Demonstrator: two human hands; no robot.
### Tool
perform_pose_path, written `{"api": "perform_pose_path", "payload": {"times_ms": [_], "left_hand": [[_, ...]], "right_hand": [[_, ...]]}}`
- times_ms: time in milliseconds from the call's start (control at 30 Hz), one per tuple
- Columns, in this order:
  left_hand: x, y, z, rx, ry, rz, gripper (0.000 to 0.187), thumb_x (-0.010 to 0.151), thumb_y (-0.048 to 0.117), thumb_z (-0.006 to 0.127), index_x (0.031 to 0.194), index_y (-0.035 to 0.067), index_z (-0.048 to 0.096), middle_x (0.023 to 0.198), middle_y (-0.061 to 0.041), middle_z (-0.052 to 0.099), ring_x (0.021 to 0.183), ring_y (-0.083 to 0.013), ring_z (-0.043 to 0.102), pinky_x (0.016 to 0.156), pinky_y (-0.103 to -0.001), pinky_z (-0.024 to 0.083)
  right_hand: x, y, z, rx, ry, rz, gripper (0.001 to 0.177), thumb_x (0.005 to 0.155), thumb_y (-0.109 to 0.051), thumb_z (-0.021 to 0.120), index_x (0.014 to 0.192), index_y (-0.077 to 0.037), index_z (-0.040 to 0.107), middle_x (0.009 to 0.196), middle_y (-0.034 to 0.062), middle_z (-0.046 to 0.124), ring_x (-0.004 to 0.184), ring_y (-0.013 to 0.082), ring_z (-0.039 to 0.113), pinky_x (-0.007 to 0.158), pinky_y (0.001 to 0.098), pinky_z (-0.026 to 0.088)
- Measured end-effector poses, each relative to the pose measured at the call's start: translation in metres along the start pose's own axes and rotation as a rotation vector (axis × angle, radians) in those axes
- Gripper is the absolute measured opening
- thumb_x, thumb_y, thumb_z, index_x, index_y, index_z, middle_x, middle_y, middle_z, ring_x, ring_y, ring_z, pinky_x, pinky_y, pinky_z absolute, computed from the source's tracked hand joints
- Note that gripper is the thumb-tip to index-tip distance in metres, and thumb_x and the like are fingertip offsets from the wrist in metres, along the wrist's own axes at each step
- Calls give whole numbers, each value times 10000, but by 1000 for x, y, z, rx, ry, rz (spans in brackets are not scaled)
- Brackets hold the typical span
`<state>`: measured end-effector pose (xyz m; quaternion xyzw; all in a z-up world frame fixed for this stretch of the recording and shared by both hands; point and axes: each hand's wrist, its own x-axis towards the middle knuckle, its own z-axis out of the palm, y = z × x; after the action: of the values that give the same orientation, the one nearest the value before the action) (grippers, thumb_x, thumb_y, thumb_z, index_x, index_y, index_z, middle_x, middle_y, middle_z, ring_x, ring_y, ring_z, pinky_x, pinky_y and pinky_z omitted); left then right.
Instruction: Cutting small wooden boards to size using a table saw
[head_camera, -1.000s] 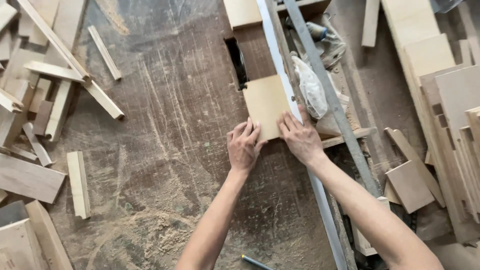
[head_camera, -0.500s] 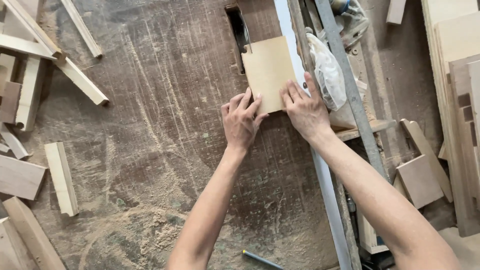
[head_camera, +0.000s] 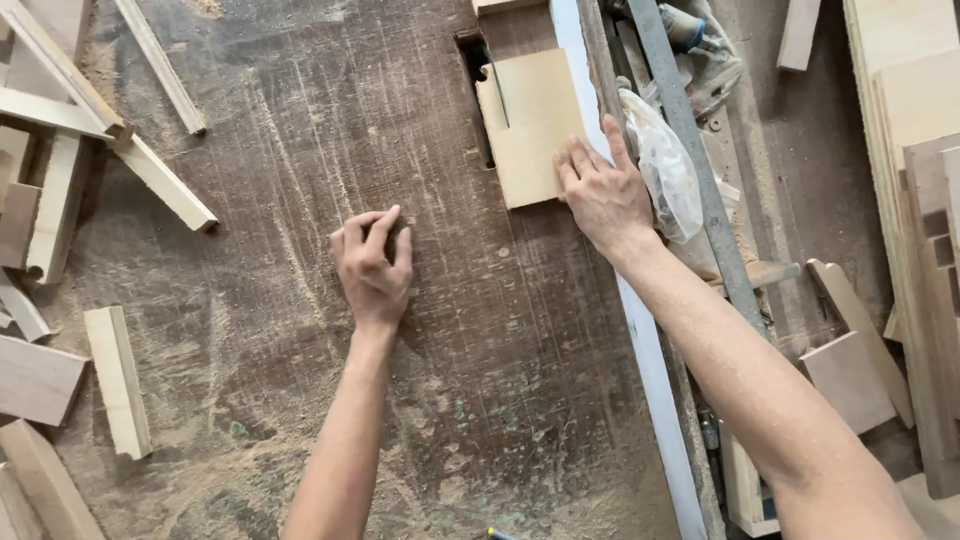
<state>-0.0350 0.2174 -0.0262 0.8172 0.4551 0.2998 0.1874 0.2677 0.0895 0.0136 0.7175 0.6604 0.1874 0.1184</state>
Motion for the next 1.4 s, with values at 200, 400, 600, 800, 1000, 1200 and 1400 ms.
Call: {"api": "perform_pose_path", "payload": {"times_ms": [200, 400, 600, 800, 1000, 1200, 1400], "left_hand": [[18, -4, -10, 51, 45, 27, 217, 880, 253, 768, 1093, 298, 757, 976, 73, 587, 954, -168, 578, 833, -335, 460], [39, 4, 0, 40, 64, 24, 172, 933, 233, 720, 1090, 167, 741, 950, -44, 636, 839, -212, 528, 775, -360, 398], [135, 21, 57, -220, -38, 23, 132, 941, 222, 683, 1024, 151, 758, 884, -63, 738, 748, -147, 592, 716, -308, 430], [236, 47, 109, -202, -162, -88, 174, 889, 342, 688, 973, 247, 807, 932, 12, 787, 859, -174, 721, 794, -422, 554], [284, 33, 148, -253, -201, 130, 138, 764, 288, 895, 862, 235, 814, 856, 56, 761, 722, -97, 710, 630, -262, 619], [283, 18, 147, -163, -134, 474, 74, 874, 269, 857, 883, 242, 789, 872, 35, 700, 801, -157, 635, 659, -326, 559], [295, 18, 148, -169, -78, 546, 91, 862, 241, 875, 860, 254, 785, 835, 61, 629, 742, -168, 584, 616, -338, 495]], "right_hand": [[30, 11, 13, 17, -35, -6, 531, 840, -411, 766, 1305, -175, 668, 1352, 110, 652, 1237, 167, 633, 1299, 540, 42], [50, 21, 11, -153, -215, -88, 681, 888, -523, 560, 1477, -188, 489, 1509, 92, 518, 1381, 214, 503, 1269, 579, 3], [59, 26, 12, -103, -93, -79, 687, 810, -510, 669, 1405, -177, 588, 1446, 88, 595, 1305, 182, 588, 1275, 564, 67], [65, 29, 13, -60, -67, -78, 453, 920, -71, 511, 1363, -116, 593, 1422, 61, 593, 1297, 134, 584, 1288, 542, 75], [72, 33, 13, -13, -88, -83, 479, 894, -78, 535, 1368, -110, 597, 1465, 126, 573, 1305, 160, 586, 1278, 553, 96], [73, 33, 13, -76, -140, -116, 639, 807, -36, 613, 1431, -160, 558, 1494, 89, 552, 1326, 147, 570, 1281, 550, 58], [82, 37, 15, -134, -88, -115, 604, 846, -64, 623, 1436, -173, 562, 1475, 80, 573, 1283, 155, 608, 1283, 551, 83]]}}
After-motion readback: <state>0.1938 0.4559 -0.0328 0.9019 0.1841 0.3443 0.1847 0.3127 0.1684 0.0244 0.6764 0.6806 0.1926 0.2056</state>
